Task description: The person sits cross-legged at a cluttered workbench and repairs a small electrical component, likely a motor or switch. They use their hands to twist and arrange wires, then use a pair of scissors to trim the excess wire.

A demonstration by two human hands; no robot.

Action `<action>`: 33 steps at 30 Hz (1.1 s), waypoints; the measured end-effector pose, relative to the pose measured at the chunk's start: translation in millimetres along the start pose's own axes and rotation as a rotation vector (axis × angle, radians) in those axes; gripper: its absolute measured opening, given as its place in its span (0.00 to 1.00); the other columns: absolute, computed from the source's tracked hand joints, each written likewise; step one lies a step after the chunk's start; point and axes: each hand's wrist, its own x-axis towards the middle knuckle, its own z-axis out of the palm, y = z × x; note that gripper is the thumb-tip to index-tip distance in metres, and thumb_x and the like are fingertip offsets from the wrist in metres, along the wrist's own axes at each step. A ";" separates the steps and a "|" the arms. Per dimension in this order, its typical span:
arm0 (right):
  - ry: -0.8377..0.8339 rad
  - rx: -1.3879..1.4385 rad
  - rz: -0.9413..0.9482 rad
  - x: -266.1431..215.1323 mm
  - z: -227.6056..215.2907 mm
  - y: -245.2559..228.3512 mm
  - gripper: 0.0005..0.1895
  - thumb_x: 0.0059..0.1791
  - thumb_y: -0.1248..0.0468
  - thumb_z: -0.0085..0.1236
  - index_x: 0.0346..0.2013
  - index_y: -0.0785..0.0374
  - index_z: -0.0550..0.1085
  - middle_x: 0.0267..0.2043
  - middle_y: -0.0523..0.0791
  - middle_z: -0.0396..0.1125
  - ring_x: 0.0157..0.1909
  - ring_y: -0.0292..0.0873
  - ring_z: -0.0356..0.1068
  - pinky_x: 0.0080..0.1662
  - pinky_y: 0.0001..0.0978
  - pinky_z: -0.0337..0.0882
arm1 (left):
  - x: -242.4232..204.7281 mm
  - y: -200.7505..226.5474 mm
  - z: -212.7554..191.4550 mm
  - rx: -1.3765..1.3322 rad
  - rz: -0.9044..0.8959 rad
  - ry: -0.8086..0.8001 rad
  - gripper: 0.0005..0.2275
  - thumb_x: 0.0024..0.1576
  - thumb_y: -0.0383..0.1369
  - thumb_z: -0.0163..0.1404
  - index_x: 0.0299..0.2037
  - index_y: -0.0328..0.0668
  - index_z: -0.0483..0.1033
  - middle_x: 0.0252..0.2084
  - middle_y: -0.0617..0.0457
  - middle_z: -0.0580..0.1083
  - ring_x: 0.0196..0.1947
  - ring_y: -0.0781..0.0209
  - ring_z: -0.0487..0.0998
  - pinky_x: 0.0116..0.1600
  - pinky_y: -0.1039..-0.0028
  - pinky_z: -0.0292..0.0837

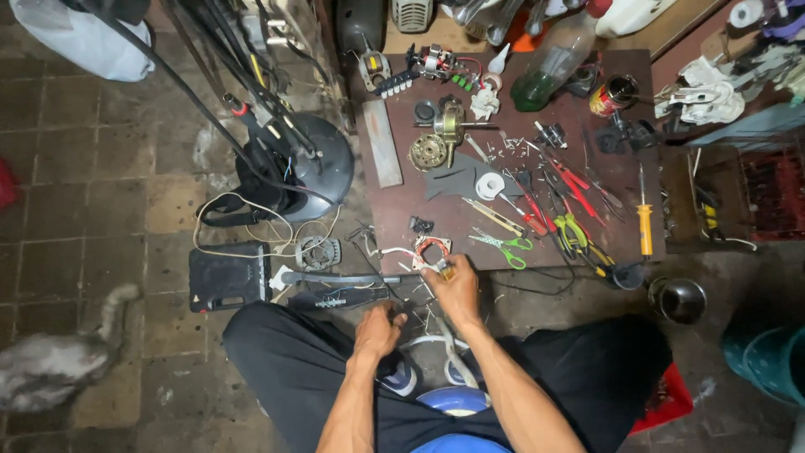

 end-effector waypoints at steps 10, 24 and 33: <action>-0.161 0.187 0.061 7.0 -28.5 -26.1 0.29 0.34 0.57 0.77 0.41 0.71 0.76 0.28 0.48 0.68 0.33 0.42 0.67 0.35 0.29 0.67 | -3.3 0.6 -3.7 -0.006 0.008 0.003 0.20 0.60 0.44 0.49 0.60 0.49 0.72 0.56 0.44 0.76 0.60 0.43 0.74 0.63 0.53 0.69; -0.150 0.158 0.299 -2.2 -55.4 -72.1 0.22 0.46 0.44 0.59 0.29 0.61 0.78 0.28 0.48 0.69 0.29 0.45 0.70 0.26 0.35 0.71 | -4.3 -3.9 -5.9 -0.051 -0.016 0.013 0.20 0.60 0.45 0.49 0.60 0.48 0.73 0.57 0.42 0.76 0.61 0.43 0.73 0.63 0.52 0.69; 0.120 -0.603 -0.384 145.5 -86.9 65.5 0.11 0.50 0.50 0.57 0.42 0.49 0.77 0.40 0.41 0.68 0.51 0.51 0.70 0.52 0.50 0.70 | -6.4 -4.1 -0.9 -0.034 0.036 0.036 0.20 0.60 0.44 0.50 0.59 0.44 0.73 0.56 0.41 0.76 0.60 0.41 0.74 0.62 0.51 0.69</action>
